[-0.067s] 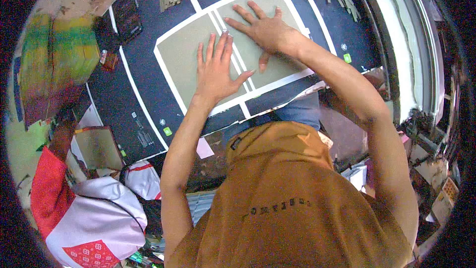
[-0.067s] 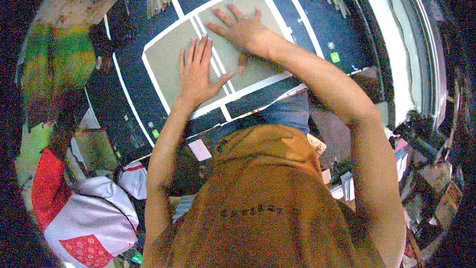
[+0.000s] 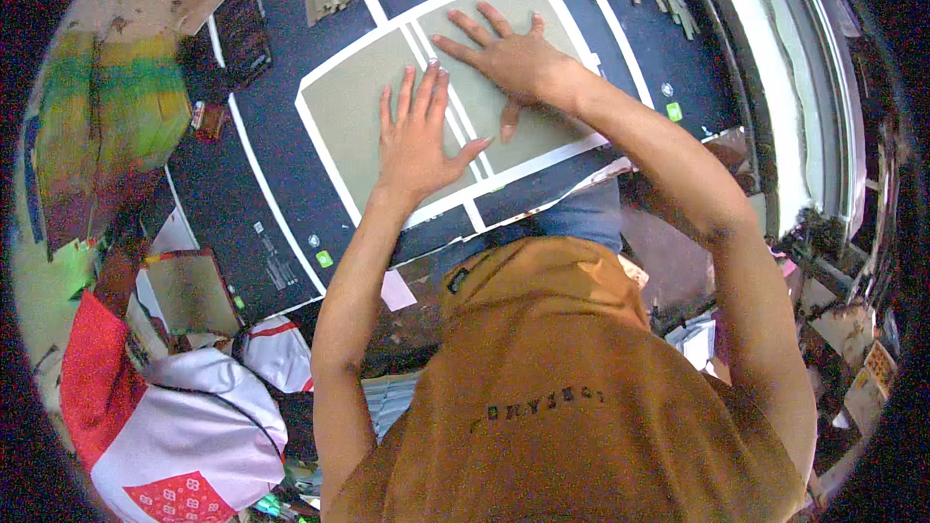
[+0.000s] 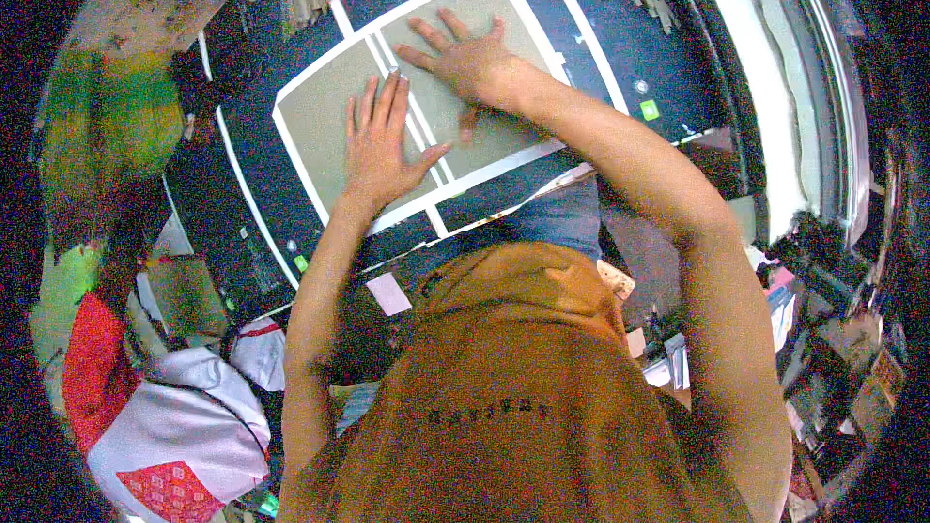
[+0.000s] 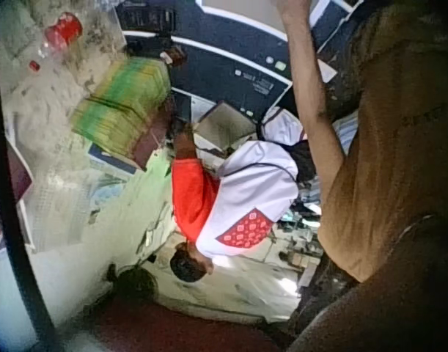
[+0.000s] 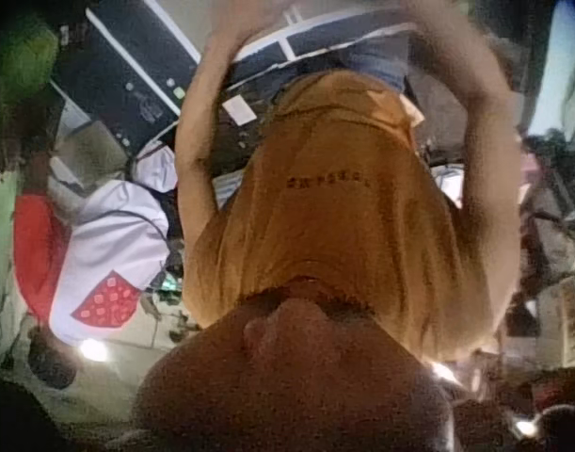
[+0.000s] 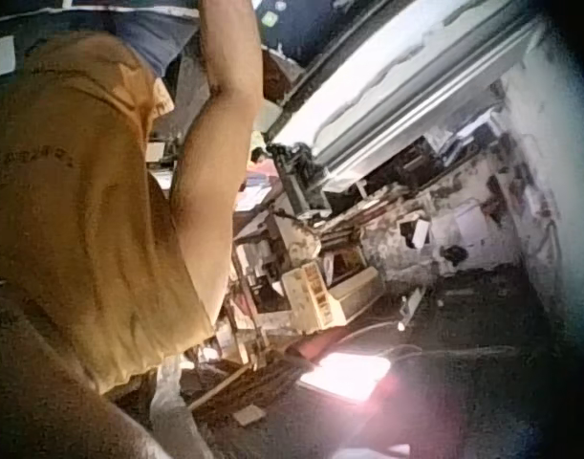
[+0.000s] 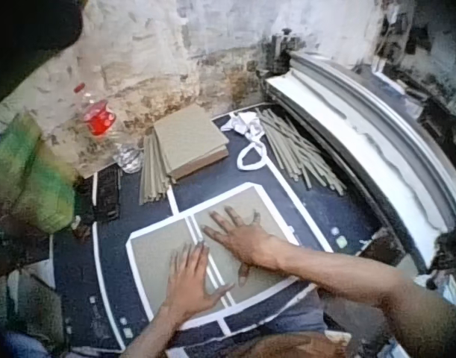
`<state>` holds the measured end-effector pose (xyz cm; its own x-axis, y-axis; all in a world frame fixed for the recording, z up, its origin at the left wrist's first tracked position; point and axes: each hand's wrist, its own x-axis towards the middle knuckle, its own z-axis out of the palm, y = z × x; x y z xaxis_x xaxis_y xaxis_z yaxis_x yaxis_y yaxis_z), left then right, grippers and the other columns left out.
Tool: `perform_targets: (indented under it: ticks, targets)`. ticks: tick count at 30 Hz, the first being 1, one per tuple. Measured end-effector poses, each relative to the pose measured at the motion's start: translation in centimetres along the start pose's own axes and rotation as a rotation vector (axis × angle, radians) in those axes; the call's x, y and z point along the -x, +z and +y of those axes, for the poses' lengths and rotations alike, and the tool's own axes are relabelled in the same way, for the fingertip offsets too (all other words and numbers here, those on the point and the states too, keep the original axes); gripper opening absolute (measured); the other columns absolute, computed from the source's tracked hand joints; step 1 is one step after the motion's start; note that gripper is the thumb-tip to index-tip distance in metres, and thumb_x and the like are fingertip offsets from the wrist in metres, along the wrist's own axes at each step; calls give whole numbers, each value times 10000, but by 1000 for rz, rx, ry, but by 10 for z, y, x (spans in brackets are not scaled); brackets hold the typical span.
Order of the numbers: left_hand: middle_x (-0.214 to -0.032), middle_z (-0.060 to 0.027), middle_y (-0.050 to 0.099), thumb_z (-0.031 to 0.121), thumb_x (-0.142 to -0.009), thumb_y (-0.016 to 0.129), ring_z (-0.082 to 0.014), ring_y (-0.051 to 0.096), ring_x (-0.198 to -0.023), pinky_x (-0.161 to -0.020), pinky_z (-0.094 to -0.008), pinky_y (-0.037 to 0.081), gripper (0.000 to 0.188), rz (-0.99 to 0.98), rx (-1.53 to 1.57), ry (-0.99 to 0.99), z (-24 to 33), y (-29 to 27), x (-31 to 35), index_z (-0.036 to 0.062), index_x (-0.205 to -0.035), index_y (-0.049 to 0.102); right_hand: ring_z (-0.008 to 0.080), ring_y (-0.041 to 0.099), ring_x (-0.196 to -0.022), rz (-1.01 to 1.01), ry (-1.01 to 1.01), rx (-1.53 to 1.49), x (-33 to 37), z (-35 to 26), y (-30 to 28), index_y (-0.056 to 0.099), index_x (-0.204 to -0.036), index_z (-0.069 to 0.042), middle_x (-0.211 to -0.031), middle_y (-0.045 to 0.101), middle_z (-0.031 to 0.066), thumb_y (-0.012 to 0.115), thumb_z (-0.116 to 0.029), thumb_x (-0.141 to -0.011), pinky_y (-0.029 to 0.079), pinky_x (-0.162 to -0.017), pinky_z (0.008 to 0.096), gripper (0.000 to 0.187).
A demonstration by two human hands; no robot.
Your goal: The person glues a colorful paper cover onto cardboard sheets and attaches a spine to assemble a folder by hand and using a machine.
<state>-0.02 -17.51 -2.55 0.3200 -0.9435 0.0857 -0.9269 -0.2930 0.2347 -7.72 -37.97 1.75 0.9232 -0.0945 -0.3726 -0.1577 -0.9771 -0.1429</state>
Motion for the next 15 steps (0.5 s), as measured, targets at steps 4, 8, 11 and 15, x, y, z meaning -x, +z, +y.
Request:
perform_targets:
  ticks: [4, 8, 11, 15]
  targets:
    - [-1658, -170, 258, 670, -830, 655, -397, 210, -1534, -1234, -599, 107, 1061, -43, -11, -11, 1, -2, -1, -1, -1569, 297, 408, 42, -1564, -27, 27, -13, 0, -3, -3, 100, -1631, -383, -1725, -8, 29, 1009, -338, -365, 253, -1054, 853, 1559]
    - [-1660, -175, 250, 615, -831, 683, -397, 203, -1536, -1233, -603, 106, 1043, -52, -4, -6, 4, -4, -4, -4, -1571, 287, 388, 31, -1569, 9, 69, -67, 0, -4, 5, 111, -1629, -391, -1726, -12, 11, 1013, -367, -331, 191, -1062, 868, 1581]
    - [-1659, -176, 251, 594, -833, 691, -398, 204, -1535, -1232, -604, 109, 1037, -52, -12, -2, 5, -4, -3, -2, -1574, 277, 376, 11, -1572, 28, 98, -86, -3, -8, 12, 124, -1627, -398, -1726, -8, 2, 1014, -385, -303, 163, -1059, 877, 1596]
    - [-1633, -193, 295, 602, -825, 693, -402, 212, -1533, -1232, -600, 101, 1033, -40, -17, 3, 6, -3, -5, -23, -1555, 312, 353, -11, -1576, 10, 138, -111, -9, -11, 11, 134, -1625, -406, -1726, -9, -10, 1015, -392, -278, 145, -1058, 883, 1609]
